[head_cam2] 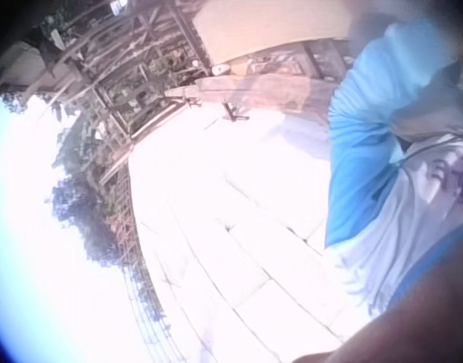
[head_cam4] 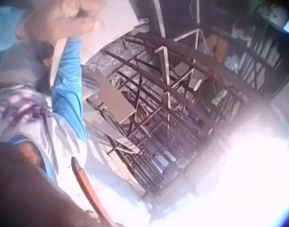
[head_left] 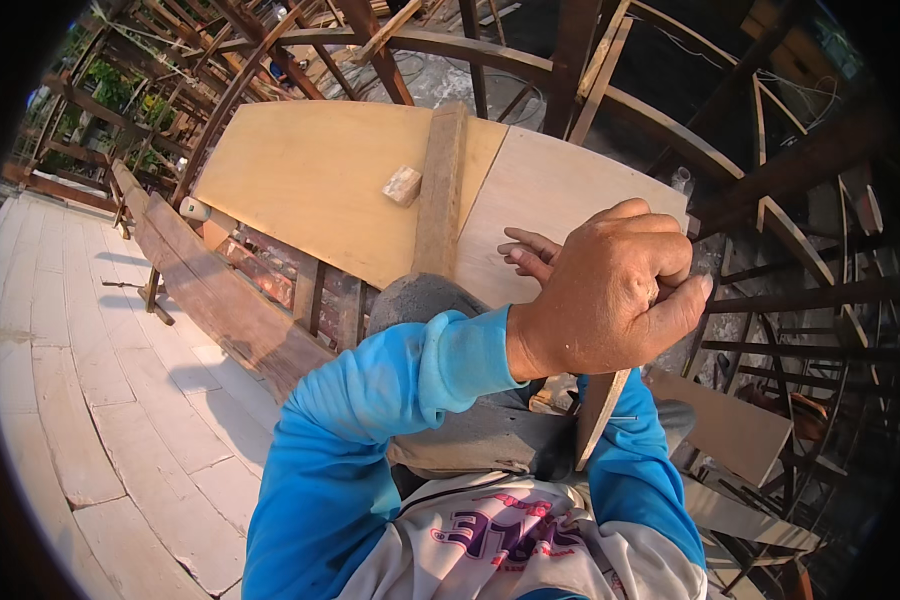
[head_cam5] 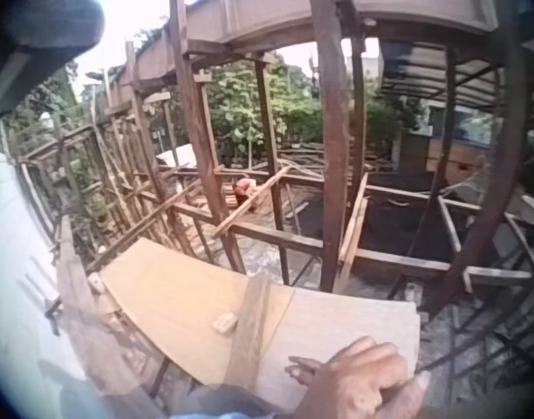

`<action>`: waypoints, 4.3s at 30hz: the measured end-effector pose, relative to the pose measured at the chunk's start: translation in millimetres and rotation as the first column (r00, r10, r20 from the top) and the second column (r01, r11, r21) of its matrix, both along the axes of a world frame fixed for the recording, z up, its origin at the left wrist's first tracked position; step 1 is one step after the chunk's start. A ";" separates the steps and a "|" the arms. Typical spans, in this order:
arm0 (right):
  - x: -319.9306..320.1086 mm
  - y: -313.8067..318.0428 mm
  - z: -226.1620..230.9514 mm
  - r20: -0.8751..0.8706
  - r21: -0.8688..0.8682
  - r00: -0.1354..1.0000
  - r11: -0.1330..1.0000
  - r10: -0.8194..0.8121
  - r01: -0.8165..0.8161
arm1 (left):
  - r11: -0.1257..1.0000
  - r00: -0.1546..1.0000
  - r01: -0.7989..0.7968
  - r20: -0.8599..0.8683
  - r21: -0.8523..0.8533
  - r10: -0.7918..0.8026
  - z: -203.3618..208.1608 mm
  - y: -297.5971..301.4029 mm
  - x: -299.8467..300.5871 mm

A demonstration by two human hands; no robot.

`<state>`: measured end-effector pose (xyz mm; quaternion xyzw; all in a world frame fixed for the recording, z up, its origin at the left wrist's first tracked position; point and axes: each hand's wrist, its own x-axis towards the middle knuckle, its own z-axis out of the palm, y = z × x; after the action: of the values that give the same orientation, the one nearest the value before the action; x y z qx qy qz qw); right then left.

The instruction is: The person fits wooden panels together on a frame, using a hatchet to trim the edges and a pencil to mark the boards for cutting, then reaches into a bucket for nails.

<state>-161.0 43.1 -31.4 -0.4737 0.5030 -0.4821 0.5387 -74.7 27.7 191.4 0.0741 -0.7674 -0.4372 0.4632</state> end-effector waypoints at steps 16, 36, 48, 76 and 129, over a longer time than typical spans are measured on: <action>-6.8 164.0 74.5 0.360 -0.221 0.866 0.870 -0.347 0.441 | 0.910 0.943 -0.079 0.326 0.407 -0.064 -39.6 -58.2 -19.8; 15.3 190.8 98.9 0.371 0.203 0.715 0.803 -0.593 0.561 | 0.928 0.934 -0.280 0.295 0.247 0.203 -69.8 -41.9 -51.6; 26.4 212.6 50.8 0.526 0.301 0.500 0.700 -0.688 0.647 | 0.973 0.984 0.098 0.123 0.211 -0.126 -61.3 17.4 -87.1; 4.5 260.2 38.8 0.409 0.122 0.469 0.556 -0.783 0.822 | 0.701 0.927 0.363 -0.164 0.615 -0.336 -94.5 -23.5 -75.5; -153.2 185.9 -49.5 -0.315 0.111 0.501 0.492 -0.806 0.863 | 0.971 0.682 0.195 0.731 -0.136 -0.035 -281.3 -123.0 -303.4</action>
<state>-314.2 229.0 -81.0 -0.1453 0.7831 -0.5585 0.2315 -378.1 -95.3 -89.9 0.1441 -0.9309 -0.3204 0.1000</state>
